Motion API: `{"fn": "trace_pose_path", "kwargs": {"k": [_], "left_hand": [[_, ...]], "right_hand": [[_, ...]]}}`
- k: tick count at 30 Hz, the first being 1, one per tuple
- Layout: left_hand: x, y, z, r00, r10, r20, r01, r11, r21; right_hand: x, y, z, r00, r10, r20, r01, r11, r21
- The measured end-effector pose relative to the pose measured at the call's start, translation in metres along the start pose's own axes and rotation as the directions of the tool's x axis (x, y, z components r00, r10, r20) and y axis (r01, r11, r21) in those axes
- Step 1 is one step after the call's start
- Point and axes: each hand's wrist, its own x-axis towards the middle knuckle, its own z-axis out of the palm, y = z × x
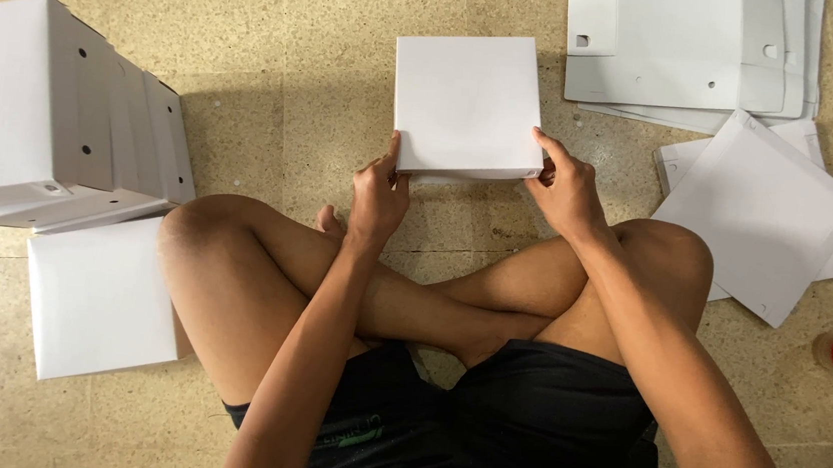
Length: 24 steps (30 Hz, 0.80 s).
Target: Assembling cardboard boxes by folding flat sheets and tucking in flaps while sitting on the floor.
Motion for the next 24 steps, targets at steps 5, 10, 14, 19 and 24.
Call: {"fn": "trace_pose_path", "kwargs": {"k": [5,10,14,19,24], "left_hand": [[-0.004,0.017,-0.011,0.992,-0.096,-0.083,0.101,0.993,0.059],[0.001,-0.01,-0.001,0.979,-0.159,-0.131,0.164,0.986,0.028],[0.002,-0.008,-0.004,0.968,-0.225,-0.111,0.223,0.974,-0.027],[0.001,0.009,-0.009,0.929,-0.361,-0.079,0.35,0.929,-0.118],[0.003,-0.005,-0.006,0.885,-0.464,-0.03,0.448,0.868,-0.215]], "right_hand": [[-0.003,0.028,0.005,0.972,-0.141,0.19,0.162,0.982,-0.1],[0.0,0.02,0.006,0.962,-0.117,0.247,0.176,0.956,-0.234],[0.003,-0.032,-0.015,0.92,0.0,0.392,0.116,0.955,-0.272],[0.001,-0.001,0.0,0.942,-0.081,0.326,0.183,0.938,-0.295],[-0.006,0.017,0.012,0.957,-0.175,0.231,0.246,0.912,-0.329]]}}
